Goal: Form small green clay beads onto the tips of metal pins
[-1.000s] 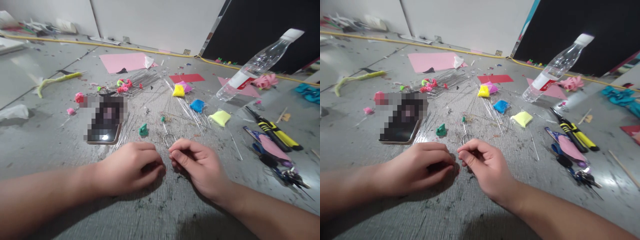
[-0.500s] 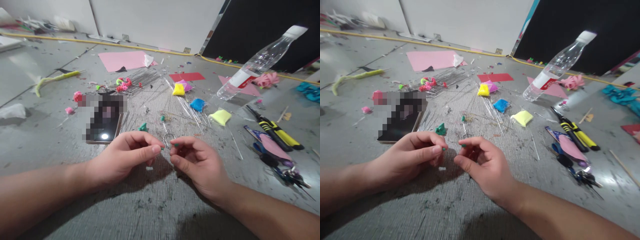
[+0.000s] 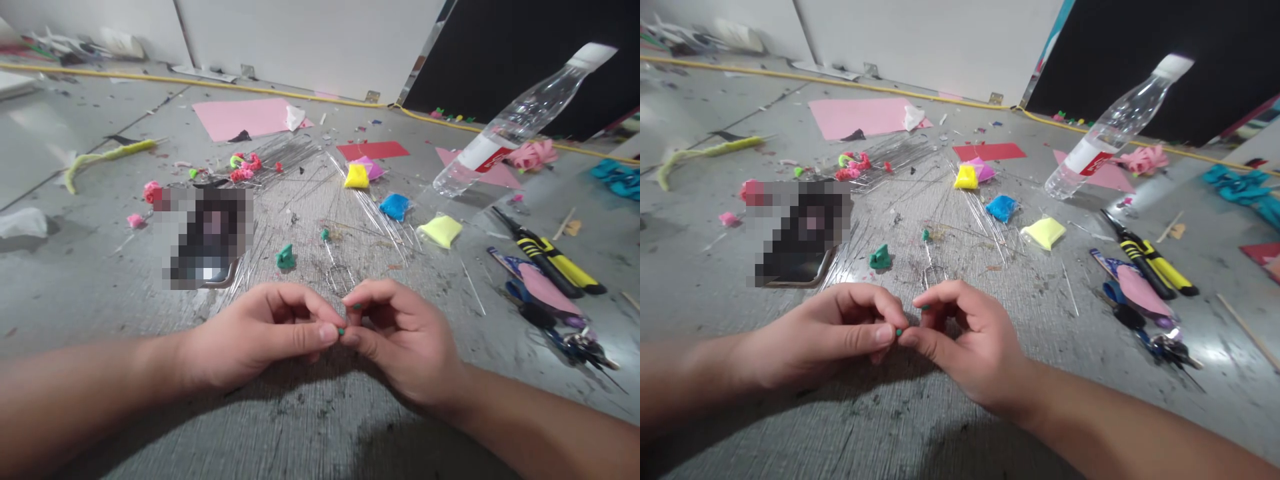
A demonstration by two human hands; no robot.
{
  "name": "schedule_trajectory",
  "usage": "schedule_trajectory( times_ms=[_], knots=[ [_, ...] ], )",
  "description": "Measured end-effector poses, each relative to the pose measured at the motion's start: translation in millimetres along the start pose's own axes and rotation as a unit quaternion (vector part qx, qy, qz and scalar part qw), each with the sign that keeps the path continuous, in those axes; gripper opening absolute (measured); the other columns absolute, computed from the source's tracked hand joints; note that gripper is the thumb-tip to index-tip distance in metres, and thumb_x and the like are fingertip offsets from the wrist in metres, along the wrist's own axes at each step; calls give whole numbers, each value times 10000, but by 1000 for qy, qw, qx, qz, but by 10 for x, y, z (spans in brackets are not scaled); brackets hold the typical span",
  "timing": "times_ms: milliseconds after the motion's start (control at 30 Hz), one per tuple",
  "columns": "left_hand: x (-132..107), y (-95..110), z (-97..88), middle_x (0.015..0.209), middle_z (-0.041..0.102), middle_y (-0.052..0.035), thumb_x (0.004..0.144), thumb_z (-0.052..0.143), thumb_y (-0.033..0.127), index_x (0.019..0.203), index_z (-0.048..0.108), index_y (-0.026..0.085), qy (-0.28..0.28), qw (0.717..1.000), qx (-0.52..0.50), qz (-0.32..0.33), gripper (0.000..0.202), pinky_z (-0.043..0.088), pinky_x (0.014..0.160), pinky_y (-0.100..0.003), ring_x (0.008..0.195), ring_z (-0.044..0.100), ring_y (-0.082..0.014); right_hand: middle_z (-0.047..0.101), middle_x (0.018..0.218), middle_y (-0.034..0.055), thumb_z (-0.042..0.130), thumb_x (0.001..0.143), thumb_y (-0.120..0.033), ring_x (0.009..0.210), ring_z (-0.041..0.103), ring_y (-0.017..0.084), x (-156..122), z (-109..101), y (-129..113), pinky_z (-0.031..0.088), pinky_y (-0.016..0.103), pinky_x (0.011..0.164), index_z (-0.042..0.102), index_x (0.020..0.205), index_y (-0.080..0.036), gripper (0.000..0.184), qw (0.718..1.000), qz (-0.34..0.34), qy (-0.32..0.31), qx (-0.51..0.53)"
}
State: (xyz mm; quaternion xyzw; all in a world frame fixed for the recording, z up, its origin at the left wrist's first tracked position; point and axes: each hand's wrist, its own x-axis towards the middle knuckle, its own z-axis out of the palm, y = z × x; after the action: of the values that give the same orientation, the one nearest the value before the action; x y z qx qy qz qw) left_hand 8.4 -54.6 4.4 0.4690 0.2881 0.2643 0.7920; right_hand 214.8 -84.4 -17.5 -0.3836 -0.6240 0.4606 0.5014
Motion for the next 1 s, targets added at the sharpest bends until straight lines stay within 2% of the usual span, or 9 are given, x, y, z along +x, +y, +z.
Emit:
schedule_trajectory(
  times_ms=[100, 267, 400, 600, 700, 833, 1000],
  knots=[
    [-2, -7, 6, 674, 630, 17, 832, 790, 171, 866, 725, 163, -3, 1000, -20, -14, 74, 386, 491, -197, 582, 530, -95, 666, 748, -16, 825, 857, -308, 645, 642, 117, -6, 2, 0, 539, 233, 566, 690, 959, -235, 184, 1000, -7, 8, -18],
    [24, -38, -13, 724, 686, -7, 842, 790, 156, 913, 763, 150, 3, 999, -41, -20, 76, 498, 611, -223, 663, 627, -110, 658, 742, -25, 774, 876, -198, 622, 612, 106, -3, 19, -31, 508, 216, 535, 695, 951, -241, 118, 999, -14, 11, -39],
    [43, -46, -31, 679, 681, 3, 845, 782, 121, 903, 795, 145, 2, 999, -35, -6, 63, 496, 610, -192, 637, 611, -85, 635, 718, -32, 749, 880, -178, 591, 584, 100, 5, 25, -40, 482, 213, 509, 689, 933, -231, 96, 998, -22, 10, -56],
    [33, -14, -11, 729, 728, -17, 832, 807, 171, 874, 814, 147, 32, 998, -30, -39, 49, 502, 615, -160, 640, 627, -70, 682, 758, -14, 714, 899, -159, 634, 651, 111, 8, 20, -29, 512, 218, 539, 702, 962, -215, 85, 998, -30, 5, -58],
    [25, -5, 4, 694, 722, -7, 856, 796, 192, 839, 803, 147, 62, 998, -10, -26, 48, 486, 589, -137, 625, 624, -62, 709, 819, -2, 689, 913, -130, 698, 674, 113, -1, 9, -25, 531, 228, 595, 726, 1019, -222, 145, 998, -33, -6, -47],
    [21, -31, 8, 702, 734, 2, 868, 794, 207, 879, 797, 172, 109, 994, -28, 1, 37, 511, 602, -147, 618, 655, -67, 654, 846, -5, 635, 932, -104, 710, 614, 102, -21, -15, 12, 515, 230, 607, 744, 1150, -258, 288, 999, -22, -21, 16],
    [20, -65, -2, 736, 745, -7, 902, 759, 195, 879, 798, 177, 85, 995, -44, 11, 49, 539, 640, -165, 652, 691, -80, 643, 928, 8, 603, 940, -97, 783, 598, 122, -34, -46, 75, 522, 262, 661, 709, 1286, -331, 431, 994, -9, -67, 82]
  ],
)
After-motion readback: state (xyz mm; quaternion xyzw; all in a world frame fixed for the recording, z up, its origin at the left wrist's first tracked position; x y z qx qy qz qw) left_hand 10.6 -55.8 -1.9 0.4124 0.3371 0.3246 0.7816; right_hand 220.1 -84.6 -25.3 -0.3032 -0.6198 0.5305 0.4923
